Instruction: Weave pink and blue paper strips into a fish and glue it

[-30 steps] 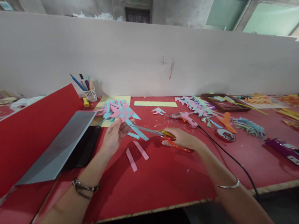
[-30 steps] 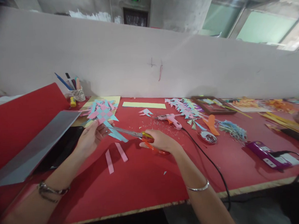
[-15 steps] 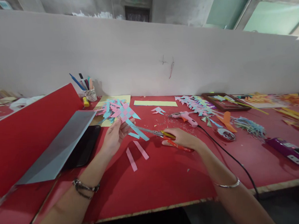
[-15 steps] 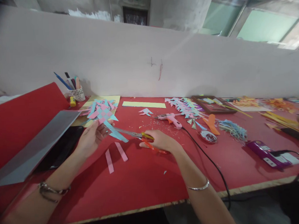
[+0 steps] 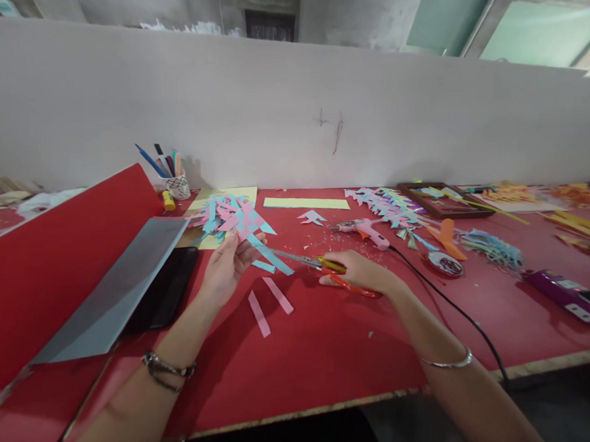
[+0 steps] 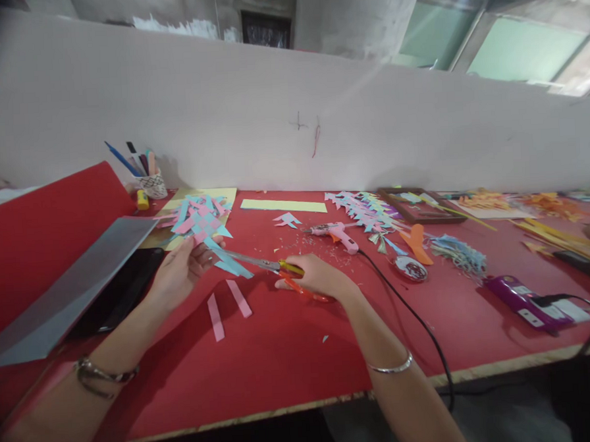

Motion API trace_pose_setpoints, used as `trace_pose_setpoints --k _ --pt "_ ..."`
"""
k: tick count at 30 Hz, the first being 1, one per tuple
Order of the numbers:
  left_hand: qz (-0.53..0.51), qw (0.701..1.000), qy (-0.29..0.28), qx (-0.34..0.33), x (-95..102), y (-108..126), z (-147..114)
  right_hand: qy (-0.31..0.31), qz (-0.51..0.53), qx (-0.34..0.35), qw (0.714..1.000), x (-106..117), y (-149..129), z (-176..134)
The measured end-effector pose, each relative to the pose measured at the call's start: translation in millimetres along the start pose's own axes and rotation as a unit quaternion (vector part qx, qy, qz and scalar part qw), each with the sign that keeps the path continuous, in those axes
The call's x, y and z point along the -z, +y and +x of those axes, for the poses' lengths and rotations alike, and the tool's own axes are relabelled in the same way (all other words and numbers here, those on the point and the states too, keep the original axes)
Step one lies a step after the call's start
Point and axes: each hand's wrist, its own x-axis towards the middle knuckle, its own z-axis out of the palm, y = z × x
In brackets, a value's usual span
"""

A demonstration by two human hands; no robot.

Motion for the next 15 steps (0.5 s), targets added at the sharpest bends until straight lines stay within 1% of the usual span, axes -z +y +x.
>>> trace_pose_setpoints --k 8,15 --pt "-0.011 1.000 0.003 0.003 -0.8 0.9 -0.2 0.005 -0.005 0.000 1.000 0.3 1.6 1.2" --pt "-0.010 1.000 -0.010 0.003 -0.7 0.5 -0.3 0.018 -0.012 -0.004 1.000 1.1 1.2 0.9"
